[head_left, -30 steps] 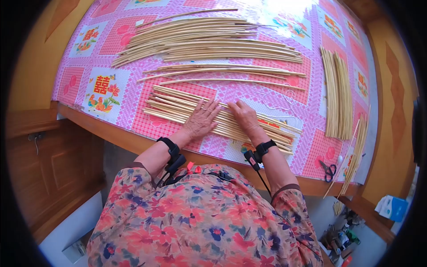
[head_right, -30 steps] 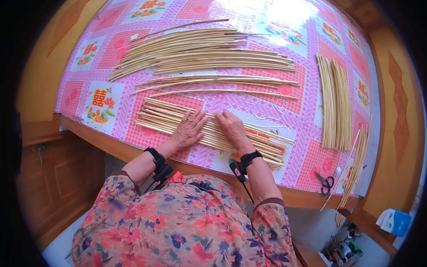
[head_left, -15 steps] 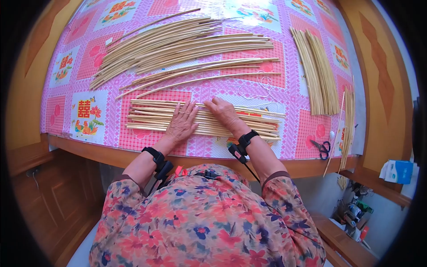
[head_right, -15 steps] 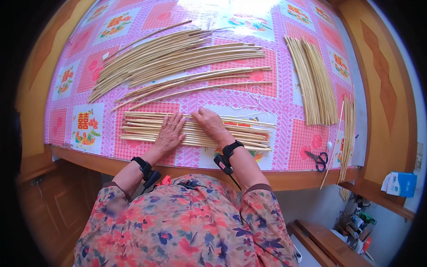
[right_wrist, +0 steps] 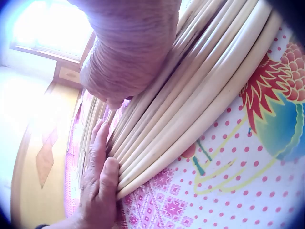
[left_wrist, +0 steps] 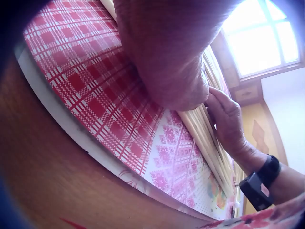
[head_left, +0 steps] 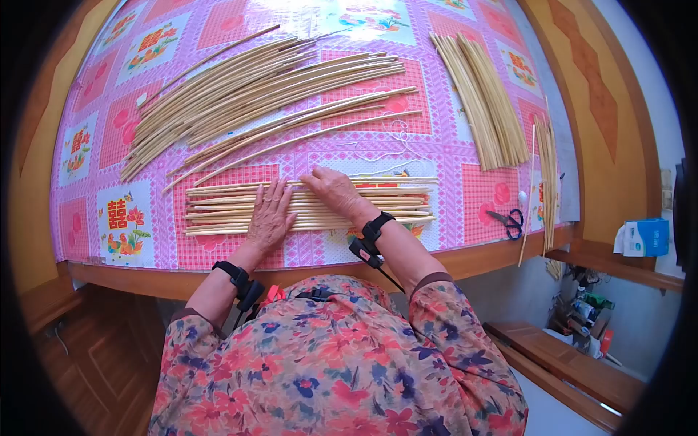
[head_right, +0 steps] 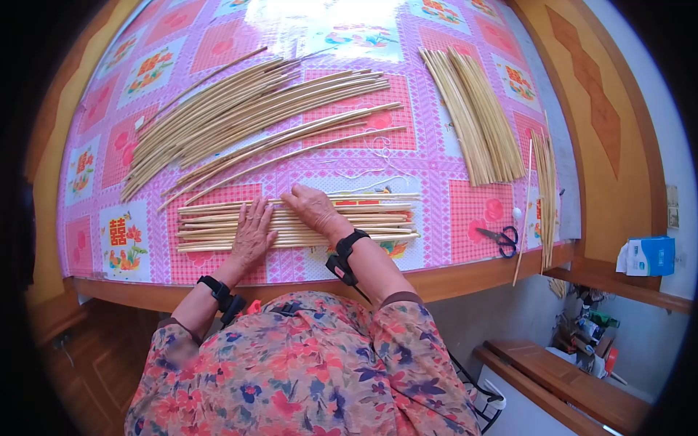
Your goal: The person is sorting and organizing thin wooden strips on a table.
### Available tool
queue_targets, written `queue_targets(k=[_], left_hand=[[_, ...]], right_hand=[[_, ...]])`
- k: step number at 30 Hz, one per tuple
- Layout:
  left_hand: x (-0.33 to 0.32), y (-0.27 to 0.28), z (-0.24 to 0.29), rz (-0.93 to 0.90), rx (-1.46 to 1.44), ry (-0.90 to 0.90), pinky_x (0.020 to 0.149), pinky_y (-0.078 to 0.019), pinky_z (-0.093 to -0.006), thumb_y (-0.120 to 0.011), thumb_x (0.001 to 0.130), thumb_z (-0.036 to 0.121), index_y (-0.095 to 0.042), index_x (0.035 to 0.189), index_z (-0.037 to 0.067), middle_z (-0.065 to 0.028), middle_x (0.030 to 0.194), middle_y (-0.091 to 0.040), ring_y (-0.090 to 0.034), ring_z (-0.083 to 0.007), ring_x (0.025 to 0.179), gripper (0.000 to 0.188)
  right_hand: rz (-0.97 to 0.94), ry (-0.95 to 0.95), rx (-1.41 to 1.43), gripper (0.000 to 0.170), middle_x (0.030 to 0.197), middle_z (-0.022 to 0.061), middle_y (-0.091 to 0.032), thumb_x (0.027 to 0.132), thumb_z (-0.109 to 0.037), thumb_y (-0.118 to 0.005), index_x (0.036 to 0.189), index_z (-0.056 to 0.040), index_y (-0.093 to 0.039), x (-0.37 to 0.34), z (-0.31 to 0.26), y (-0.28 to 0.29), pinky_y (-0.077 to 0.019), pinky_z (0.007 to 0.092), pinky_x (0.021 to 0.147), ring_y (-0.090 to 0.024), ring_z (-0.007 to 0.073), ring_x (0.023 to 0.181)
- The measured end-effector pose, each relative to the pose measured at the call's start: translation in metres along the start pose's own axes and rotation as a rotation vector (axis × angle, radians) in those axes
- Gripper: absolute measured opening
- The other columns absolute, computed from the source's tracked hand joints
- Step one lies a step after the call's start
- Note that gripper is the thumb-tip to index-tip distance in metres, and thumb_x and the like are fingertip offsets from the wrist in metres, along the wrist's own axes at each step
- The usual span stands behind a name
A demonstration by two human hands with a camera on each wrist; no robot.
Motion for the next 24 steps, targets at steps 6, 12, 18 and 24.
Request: queue_targets(k=[6, 12, 18, 24], left_hand=[[0.001, -0.005, -0.002, 0.012, -0.060, 0.006, 0.107, -0.0050, -0.0422, -0.050, 0.081, 0.027, -0.028, 0.130, 0.000, -0.0161, 0.139, -0.020, -0.014, -0.0265, 0.132, 0.060], [-0.001, -0.006, -0.004, -0.001, 0.028, -0.012, 0.107, -0.0062, -0.0428, -0.042, 0.085, 0.035, -0.032, 0.129, 0.002, -0.0154, 0.139, -0.023, -0.016, -0.0264, 0.131, 0.056], [-0.003, -0.008, -0.004, 0.081, -0.007, -0.006, 0.107, -0.0063, -0.0433, -0.046, 0.082, 0.036, -0.034, 0.128, 0.002, -0.0133, 0.139, -0.022, -0.015, -0.0259, 0.131, 0.058], [-0.003, -0.003, -0.003, 0.067, -0.029, -0.005, 0.107, -0.0065, -0.0428, -0.045, 0.083, 0.036, -0.032, 0.130, 0.003, -0.0132, 0.139, -0.022, -0.015, -0.0260, 0.131, 0.059]], right_hand=[[0.013, 0.011, 0.020, 0.021, 0.074, 0.0084, -0.050, 0.076, -0.010, -0.051, 0.096, -0.0103, -0.054, 0.000, 0.002, 0.002, -0.0464, 0.0339, 0.060, -0.055, 0.0245, 0.069], [-0.042, -0.021, -0.034, 0.020, 0.071, 0.0080, -0.050, 0.077, -0.010, -0.053, 0.096, -0.0117, -0.056, 0.002, 0.000, -0.006, -0.0452, 0.0357, 0.055, -0.054, 0.0251, 0.064], [-0.036, 0.009, -0.058, 0.020, 0.071, 0.0062, -0.048, 0.075, -0.011, -0.054, 0.095, -0.0125, -0.054, 0.004, -0.002, -0.005, -0.0450, 0.0337, 0.055, -0.053, 0.0232, 0.065], [-0.009, 0.015, -0.061, 0.019, 0.071, 0.0060, -0.048, 0.076, -0.012, -0.056, 0.095, -0.0125, -0.054, 0.006, -0.005, -0.004, -0.0449, 0.0335, 0.055, -0.053, 0.0229, 0.065]])
Point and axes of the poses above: each hand's wrist, its own x-axis towards the middle knuckle, its own y-axis out of the back of the hand, z = x × y, the point moved 4 cm from there along x, towards the middle knuckle
